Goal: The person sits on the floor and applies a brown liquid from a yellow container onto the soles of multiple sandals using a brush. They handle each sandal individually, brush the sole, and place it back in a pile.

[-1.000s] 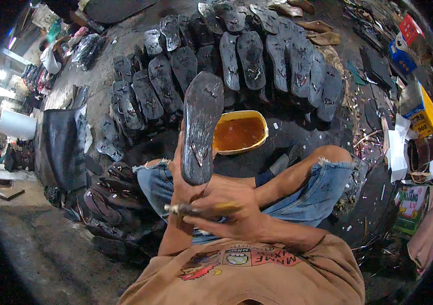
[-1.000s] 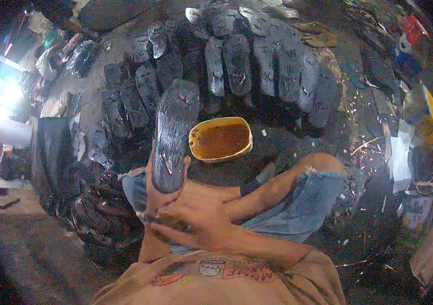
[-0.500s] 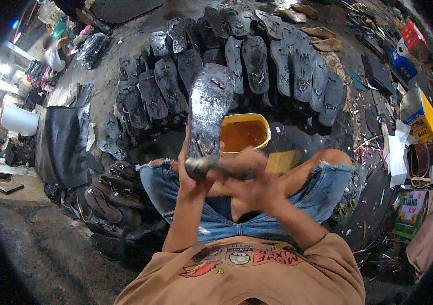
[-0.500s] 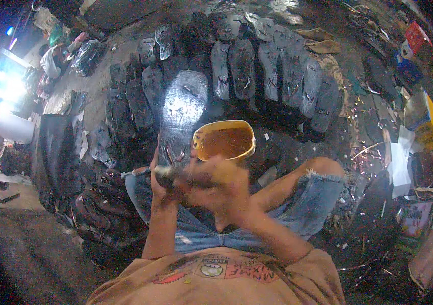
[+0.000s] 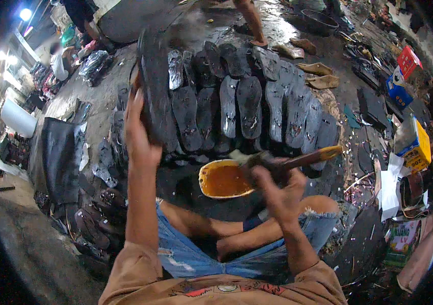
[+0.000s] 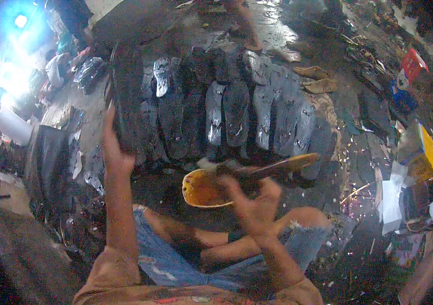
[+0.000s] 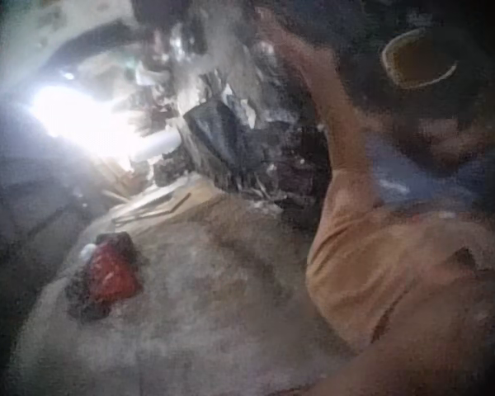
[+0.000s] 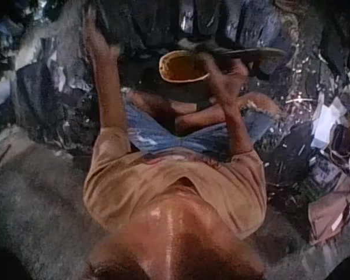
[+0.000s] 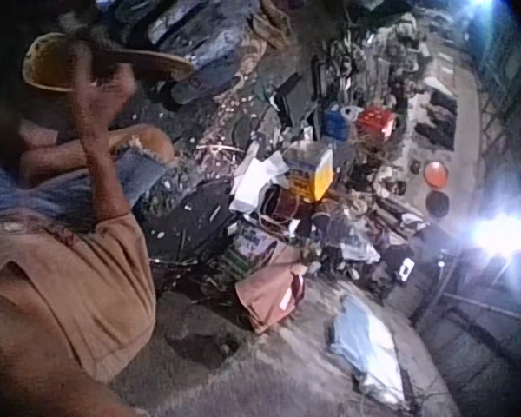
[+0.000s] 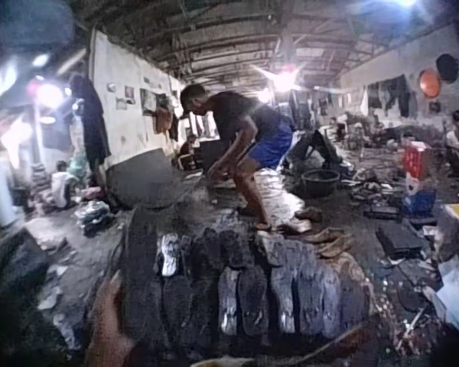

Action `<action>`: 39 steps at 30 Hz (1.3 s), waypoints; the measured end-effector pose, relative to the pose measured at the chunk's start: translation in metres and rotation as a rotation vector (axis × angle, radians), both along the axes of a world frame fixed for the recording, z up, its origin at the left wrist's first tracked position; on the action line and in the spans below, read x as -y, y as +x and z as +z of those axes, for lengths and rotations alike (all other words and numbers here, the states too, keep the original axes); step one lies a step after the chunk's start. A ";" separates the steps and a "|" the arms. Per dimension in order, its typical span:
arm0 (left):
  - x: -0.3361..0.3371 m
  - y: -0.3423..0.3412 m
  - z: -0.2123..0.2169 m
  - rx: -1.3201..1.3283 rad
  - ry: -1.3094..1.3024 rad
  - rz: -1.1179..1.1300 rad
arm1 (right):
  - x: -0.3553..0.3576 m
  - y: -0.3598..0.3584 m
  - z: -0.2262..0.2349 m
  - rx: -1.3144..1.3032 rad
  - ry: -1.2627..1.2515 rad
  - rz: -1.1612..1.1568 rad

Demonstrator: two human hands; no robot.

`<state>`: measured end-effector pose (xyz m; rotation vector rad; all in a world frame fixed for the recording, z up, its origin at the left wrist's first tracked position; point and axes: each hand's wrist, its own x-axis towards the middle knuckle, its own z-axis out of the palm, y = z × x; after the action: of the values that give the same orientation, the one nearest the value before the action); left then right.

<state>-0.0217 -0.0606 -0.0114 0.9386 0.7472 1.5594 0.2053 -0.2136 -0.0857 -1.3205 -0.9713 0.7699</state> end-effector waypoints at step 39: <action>0.338 -0.356 -0.203 -2.019 -1.237 0.987 | -0.023 -0.032 -0.111 0.860 -0.136 0.185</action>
<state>-0.3774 -0.3990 -0.2142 0.8239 3.3184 -0.1865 0.1735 -0.1911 -0.1971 -1.7392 -1.7574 0.3856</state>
